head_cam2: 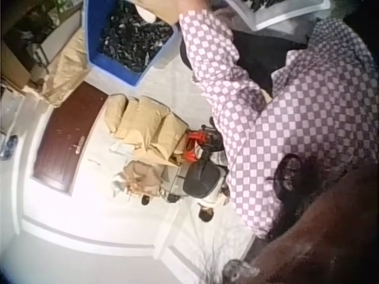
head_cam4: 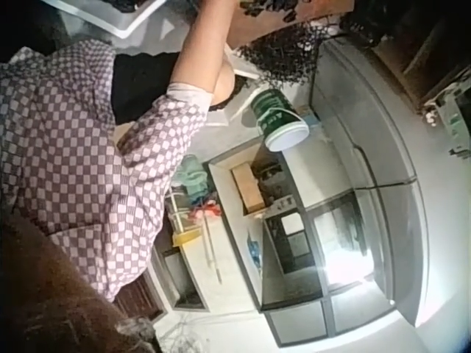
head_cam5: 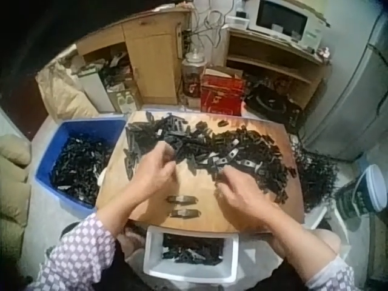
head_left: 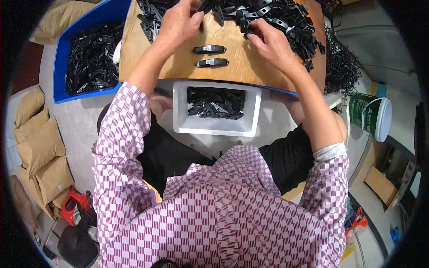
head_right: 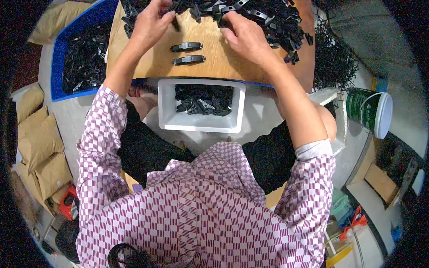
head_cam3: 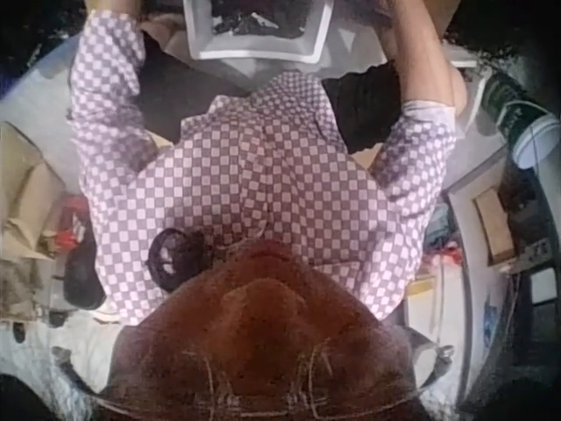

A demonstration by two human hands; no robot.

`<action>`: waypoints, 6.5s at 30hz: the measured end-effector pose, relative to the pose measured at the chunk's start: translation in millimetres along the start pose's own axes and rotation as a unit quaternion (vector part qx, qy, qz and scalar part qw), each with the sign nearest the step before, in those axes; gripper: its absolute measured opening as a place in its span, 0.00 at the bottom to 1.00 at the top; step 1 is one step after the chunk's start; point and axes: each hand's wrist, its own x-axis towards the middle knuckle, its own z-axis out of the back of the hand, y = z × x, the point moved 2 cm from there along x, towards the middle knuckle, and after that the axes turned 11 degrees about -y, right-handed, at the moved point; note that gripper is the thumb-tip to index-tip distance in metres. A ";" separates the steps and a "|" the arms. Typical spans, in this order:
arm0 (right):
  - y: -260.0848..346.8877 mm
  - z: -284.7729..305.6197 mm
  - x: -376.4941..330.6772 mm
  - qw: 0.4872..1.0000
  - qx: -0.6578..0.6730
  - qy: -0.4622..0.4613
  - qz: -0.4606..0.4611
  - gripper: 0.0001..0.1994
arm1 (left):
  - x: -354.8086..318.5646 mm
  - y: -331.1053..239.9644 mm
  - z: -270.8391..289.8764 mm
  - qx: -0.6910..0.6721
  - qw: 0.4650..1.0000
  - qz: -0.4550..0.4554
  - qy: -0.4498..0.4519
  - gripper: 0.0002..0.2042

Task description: Sorting and inspecting small black plastic parts and placing them into a white container on an assembly line.

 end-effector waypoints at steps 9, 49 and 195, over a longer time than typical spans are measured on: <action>6.3 -33.8 -9.2 0.955 0.235 0.094 -0.158 0.15 | -24.0 4.5 -30.0 -0.298 0.875 0.371 0.092 0.10; 29.4 -31.0 15.3 0.998 0.041 0.021 0.045 0.09 | -25.7 -0.5 -13.1 -0.073 0.989 -0.071 0.107 0.07; 49.8 -3.7 -11.0 0.982 0.056 0.180 0.023 0.09 | -65.5 -28.1 2.6 -0.030 0.993 -0.032 0.106 0.08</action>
